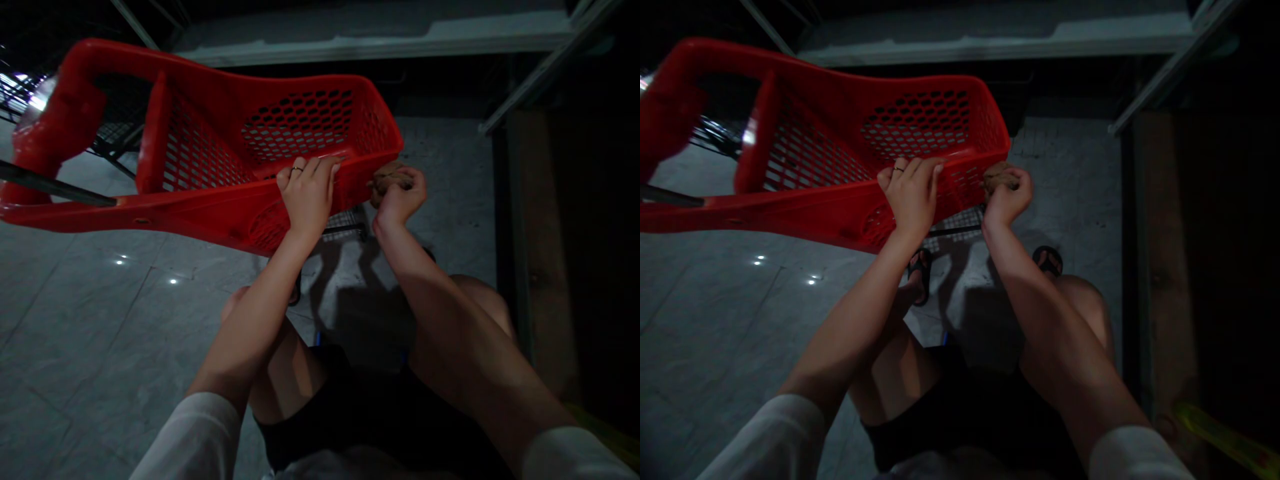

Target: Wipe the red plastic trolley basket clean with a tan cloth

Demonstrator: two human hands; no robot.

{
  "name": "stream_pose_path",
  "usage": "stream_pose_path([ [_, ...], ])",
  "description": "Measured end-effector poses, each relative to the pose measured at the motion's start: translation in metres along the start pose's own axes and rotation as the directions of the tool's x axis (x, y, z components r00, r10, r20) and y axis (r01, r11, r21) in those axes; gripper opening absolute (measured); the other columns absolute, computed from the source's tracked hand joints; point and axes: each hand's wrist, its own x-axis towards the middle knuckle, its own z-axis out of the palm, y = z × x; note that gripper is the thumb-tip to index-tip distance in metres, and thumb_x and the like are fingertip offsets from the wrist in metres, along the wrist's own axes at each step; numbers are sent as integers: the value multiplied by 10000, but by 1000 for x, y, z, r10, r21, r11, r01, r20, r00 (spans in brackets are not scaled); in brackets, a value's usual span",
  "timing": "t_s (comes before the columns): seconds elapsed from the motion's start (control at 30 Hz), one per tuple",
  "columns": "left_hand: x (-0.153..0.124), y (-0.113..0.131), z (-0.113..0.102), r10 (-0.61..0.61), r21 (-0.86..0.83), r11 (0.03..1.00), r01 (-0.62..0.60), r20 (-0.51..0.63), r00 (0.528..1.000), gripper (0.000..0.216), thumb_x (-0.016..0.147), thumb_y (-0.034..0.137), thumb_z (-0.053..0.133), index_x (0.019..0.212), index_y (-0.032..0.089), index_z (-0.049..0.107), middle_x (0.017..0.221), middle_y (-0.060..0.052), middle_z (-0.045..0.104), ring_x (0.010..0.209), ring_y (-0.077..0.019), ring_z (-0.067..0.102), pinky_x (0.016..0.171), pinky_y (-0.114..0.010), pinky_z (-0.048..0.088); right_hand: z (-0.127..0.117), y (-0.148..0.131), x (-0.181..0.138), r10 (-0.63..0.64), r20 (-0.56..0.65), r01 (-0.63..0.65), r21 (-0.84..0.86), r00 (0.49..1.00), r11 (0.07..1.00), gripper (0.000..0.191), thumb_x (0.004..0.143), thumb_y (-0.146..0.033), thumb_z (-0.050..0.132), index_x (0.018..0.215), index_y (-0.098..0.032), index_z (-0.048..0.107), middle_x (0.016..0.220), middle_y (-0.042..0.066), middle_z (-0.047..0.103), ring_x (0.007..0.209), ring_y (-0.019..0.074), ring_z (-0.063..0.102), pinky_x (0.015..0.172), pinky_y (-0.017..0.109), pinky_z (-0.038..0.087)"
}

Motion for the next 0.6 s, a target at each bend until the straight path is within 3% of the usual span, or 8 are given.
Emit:
stream_pose_path([
  [0.07, 1, 2, 0, -11, 0, 1000, 11, 4, 1000, 354, 1155, 423, 431, 1225, 354, 771, 1243, -81, 816, 1413, -342, 606, 1175, -522, 378, 1, -10, -13, -22, 37, 22, -1, 999, 1000, 244, 800, -146, 489, 988, -242, 612, 1045, 31, 619, 1055, 233, 644, 1101, 522, 518],
  [0.23, 2, 4, 0, -13, 80, 997, 13, 1, 1000, 364, 1157, 421, 424, 1224, 352, 776, 1257, -81, 810, 1317, -346, 642, 1165, -530, 362, 1, -52, -71, -53, 308, 48, 24, 950, 999, 319, 749, -87, 558, 992, -244, 692, 1059, 56, 662, 1056, 224, 646, 1039, 418, 561],
  [0.33, 3, 1, 2, 4, 81, 997, -2, -35, 999, 368, 1156, 435, 413, 1201, 369, 773, 1231, -67, 819, 1313, -337, 642, 1160, -520, 368, 1, -67, -98, -26, 477, 9, 38, 879, 999, 252, 758, -77, 571, 899, -250, 689, 995, 44, 689, 963, 209, 649, 939, 359, 581],
  [0.43, 2, -2, 4, 27, 89, 996, -22, -52, 998, 377, 1155, 444, 400, 1191, 379, 769, 1215, -59, 824, 1332, -328, 639, 1155, -505, 379, -1, -68, -104, -6, 613, -29, 47, 790, 998, 204, 728, -75, 581, 798, -249, 662, 928, 27, 707, 894, 202, 652, 874, 338, 585],
  [0.5, 0, -4, 3, 43, 101, 994, -38, -48, 998, 377, 1154, 449, 400, 1202, 378, 767, 1213, -60, 825, 1334, -326, 641, 1150, -499, 386, -3, -65, -96, -7, 593, -27, 48, 805, 998, 242, 698, -69, 577, 814, -246, 694, 957, 31, 728, 936, 209, 672, 918, 359, 589],
  [0.6, -2, -4, 1, 48, 85, 995, -45, -35, 998, 362, 1151, 443, 418, 1216, 378, 768, 1219, -61, 824, 1331, -327, 643, 1157, -496, 383, -8, -56, -68, -36, 478, 5, 66, 878, 998, 323, 689, -62, 545, 875, -244, 736, 1007, 36, 751, 1034, 222, 698, 1027, 414, 578],
])
